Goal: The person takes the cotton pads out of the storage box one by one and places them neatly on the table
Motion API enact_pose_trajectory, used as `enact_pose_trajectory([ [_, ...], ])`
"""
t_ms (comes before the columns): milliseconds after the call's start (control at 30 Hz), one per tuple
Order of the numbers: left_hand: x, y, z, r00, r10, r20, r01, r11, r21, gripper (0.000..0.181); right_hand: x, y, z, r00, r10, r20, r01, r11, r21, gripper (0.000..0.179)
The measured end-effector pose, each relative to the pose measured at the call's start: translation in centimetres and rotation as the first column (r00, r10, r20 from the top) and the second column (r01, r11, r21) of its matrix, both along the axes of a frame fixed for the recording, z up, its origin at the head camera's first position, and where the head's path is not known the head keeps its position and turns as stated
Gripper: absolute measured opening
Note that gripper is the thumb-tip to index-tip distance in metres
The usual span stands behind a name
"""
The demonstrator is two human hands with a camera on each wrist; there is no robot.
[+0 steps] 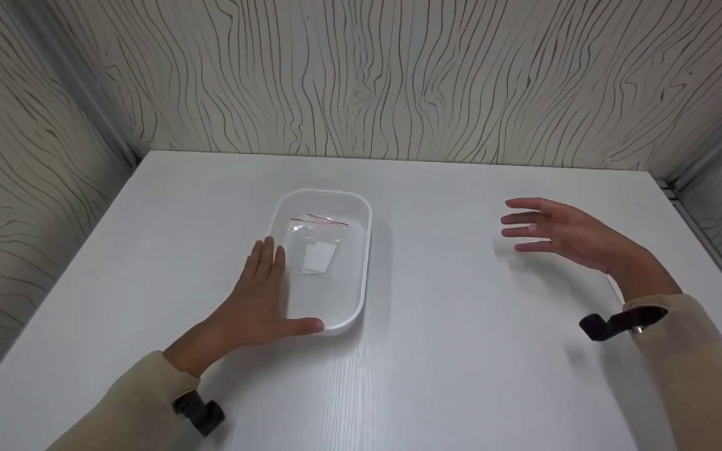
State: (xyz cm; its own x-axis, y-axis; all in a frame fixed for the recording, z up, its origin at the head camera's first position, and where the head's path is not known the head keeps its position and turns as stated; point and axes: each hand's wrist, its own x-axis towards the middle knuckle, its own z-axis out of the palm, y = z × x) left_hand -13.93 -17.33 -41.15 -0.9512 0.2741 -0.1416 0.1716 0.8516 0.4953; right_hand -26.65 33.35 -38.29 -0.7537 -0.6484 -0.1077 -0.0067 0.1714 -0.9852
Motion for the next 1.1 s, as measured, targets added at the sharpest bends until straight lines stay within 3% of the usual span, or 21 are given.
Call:
enact_pose_trajectory([
  [1100, -0.1, -0.1, -0.2, 1.0, -0.009, -0.023, 0.009, 1.0, 0.007, 0.143, -0.5, -3.9, 1.4, 0.998, 0.061, -0.006, -0.061, 0.998, 0.017, 0.05],
])
